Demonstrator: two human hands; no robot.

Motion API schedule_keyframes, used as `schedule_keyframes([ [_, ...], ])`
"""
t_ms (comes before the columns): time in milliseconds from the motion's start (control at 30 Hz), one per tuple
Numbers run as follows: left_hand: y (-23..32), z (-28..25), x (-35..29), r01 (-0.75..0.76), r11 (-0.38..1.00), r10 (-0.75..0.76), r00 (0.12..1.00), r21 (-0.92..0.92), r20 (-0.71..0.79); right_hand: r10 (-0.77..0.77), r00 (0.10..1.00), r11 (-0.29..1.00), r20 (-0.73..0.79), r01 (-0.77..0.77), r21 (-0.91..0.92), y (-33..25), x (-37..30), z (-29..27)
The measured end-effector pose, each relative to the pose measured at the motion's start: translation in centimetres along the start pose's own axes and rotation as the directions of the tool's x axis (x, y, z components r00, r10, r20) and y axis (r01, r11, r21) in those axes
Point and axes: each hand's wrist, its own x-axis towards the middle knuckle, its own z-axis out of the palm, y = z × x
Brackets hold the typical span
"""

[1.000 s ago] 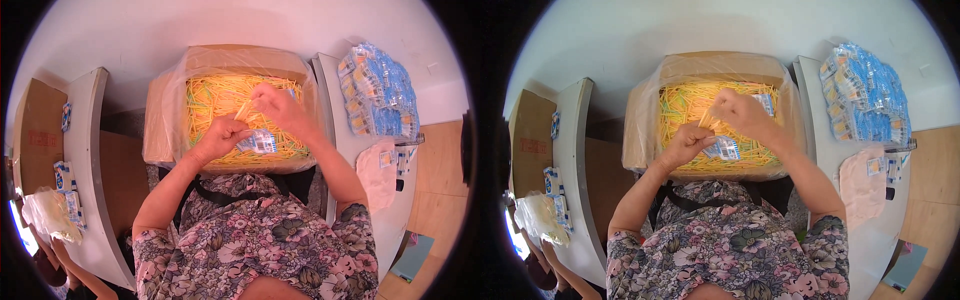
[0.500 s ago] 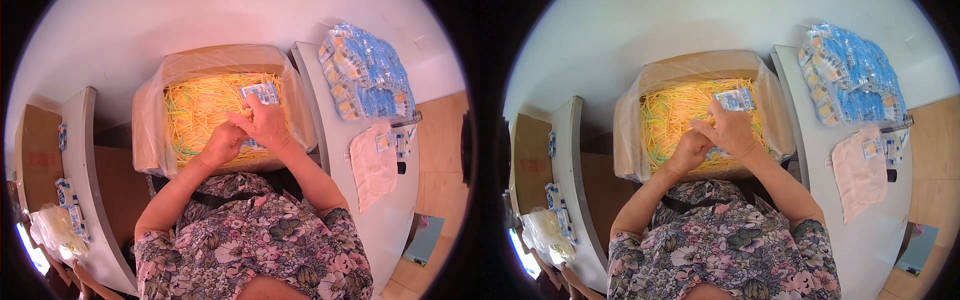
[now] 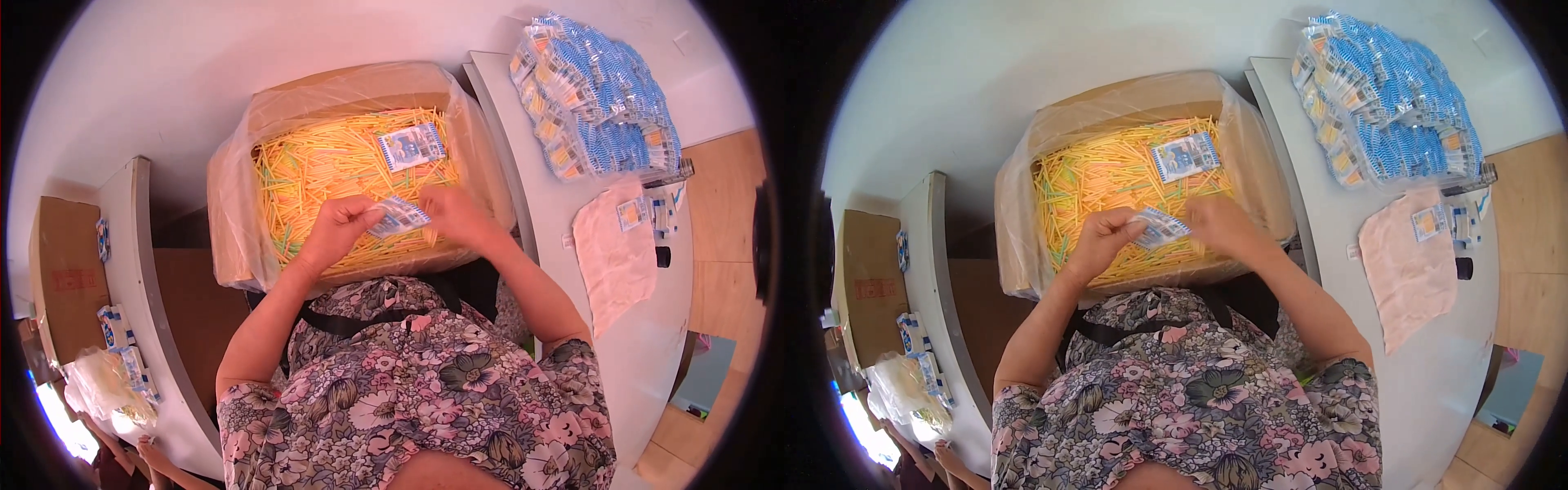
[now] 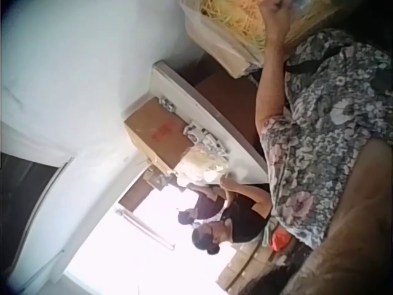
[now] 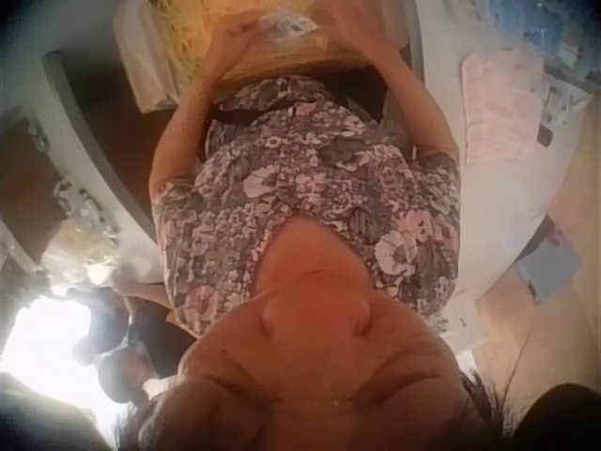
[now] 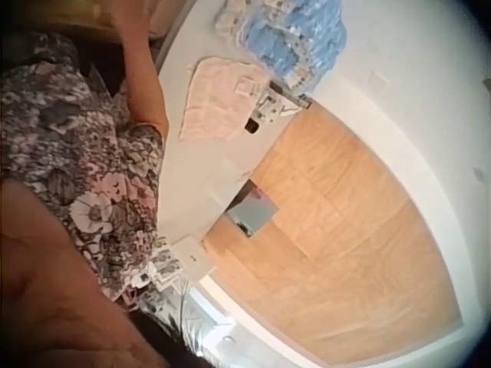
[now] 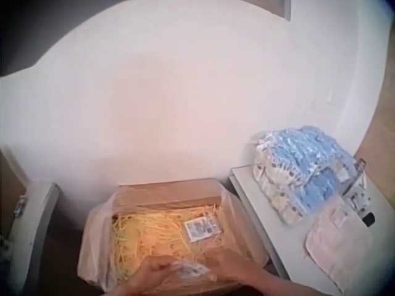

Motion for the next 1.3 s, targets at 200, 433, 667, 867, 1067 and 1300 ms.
schedule_keyframes([
  [200, -1.2, -0.4, 0.8, 0.086, 0.984, -0.094, 0.994, -0.153, -0.049, -0.132, 0.985, 0.911, 0.114, 0.166, -0.377, 0.8, -0.1, -0.5],
  [433, -1.5, -0.2, 1.1, 0.079, 0.965, -0.100, 0.992, -0.250, -0.072, 0.132, 0.973, 0.774, 0.189, -0.220, 0.594, -4.2, 0.9, -4.8],
  [667, -0.7, 0.3, 1.3, 0.051, 0.978, -0.059, 0.998, -0.200, -0.033, 0.091, 0.980, 0.774, 0.179, -0.183, 0.606, -5.1, 2.6, -3.3],
  [867, -1.0, -0.1, 1.3, 0.059, 0.957, -0.066, 0.998, -0.282, -0.015, -0.220, 0.957, 0.967, -0.187, 0.240, 0.091, -6.3, 3.1, -2.2],
  [1067, -1.1, -0.1, 1.0, 0.127, 0.944, -0.137, 0.991, -0.304, -0.010, -0.283, 0.958, 0.959, -0.050, 0.283, 0.002, -9.2, 2.0, -2.9],
  [1300, -1.1, 1.1, 1.6, 0.156, 0.960, -0.155, 0.988, -0.232, 0.023, -0.327, 0.896, 0.939, -0.300, 0.343, 0.001, -5.4, -0.9, -2.4],
])
